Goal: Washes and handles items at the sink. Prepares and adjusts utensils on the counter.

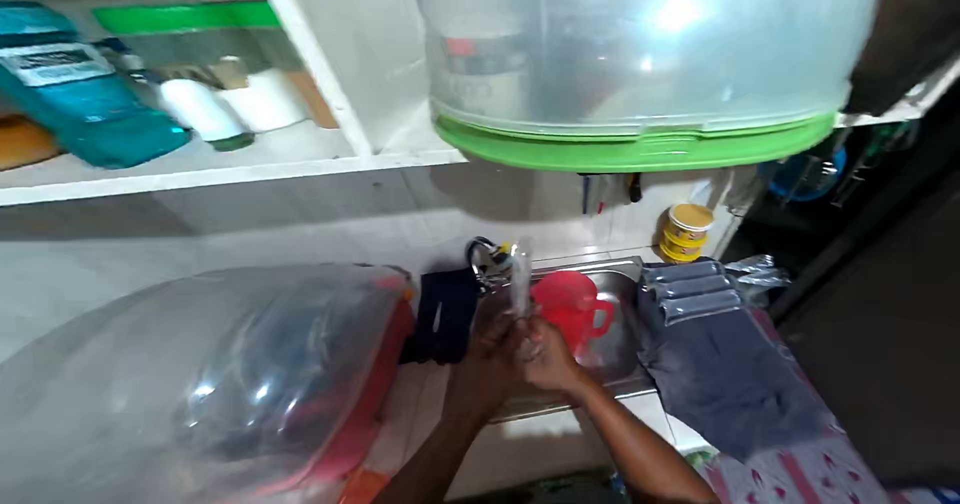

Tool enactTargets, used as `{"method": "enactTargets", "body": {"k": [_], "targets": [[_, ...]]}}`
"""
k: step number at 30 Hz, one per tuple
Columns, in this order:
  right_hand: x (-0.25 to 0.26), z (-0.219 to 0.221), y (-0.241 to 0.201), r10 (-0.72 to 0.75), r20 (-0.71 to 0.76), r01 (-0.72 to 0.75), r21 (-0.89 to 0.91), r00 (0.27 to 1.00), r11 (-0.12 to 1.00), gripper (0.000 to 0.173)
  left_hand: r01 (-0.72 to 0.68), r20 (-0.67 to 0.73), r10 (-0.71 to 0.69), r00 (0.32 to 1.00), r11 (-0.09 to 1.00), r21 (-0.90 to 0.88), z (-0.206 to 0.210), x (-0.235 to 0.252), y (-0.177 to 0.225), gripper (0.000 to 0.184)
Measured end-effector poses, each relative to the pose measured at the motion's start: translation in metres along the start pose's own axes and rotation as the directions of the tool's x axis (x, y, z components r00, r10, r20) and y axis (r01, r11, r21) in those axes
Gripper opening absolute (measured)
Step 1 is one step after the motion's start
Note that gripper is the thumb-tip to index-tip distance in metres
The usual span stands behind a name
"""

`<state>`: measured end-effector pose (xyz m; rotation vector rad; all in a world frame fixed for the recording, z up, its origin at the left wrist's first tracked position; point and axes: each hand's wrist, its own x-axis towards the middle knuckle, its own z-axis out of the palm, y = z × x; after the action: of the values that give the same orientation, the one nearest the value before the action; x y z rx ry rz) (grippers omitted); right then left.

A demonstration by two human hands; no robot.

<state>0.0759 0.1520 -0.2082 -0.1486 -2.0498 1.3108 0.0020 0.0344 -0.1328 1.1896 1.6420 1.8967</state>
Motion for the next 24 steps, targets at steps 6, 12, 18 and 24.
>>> {"method": "enactTargets", "body": {"k": [6,12,18,24], "targets": [[0.041,-0.055,-0.002,-0.067,0.755,-0.159,0.223,0.652,0.962,0.048,0.148,0.069,-0.143,0.987,0.987,-0.066,-0.017,0.010,0.038,0.033],[0.027,-0.086,-0.113,-0.262,0.495,0.515,-0.489,0.829,0.705,0.020,0.180,0.097,-0.187,0.978,0.981,0.079,-0.032,0.017,0.026,0.026],[0.102,-0.081,-0.109,-0.102,0.763,0.744,-0.577,0.638,0.337,0.048,0.109,0.255,-0.118,0.960,0.993,0.050,-0.038,0.031,0.016,0.024],[0.122,-0.078,-0.149,-0.129,0.850,0.857,-0.492,0.510,0.153,0.004,-0.016,0.371,0.011,0.929,1.000,0.011,-0.049,0.029,0.000,0.020]]}}
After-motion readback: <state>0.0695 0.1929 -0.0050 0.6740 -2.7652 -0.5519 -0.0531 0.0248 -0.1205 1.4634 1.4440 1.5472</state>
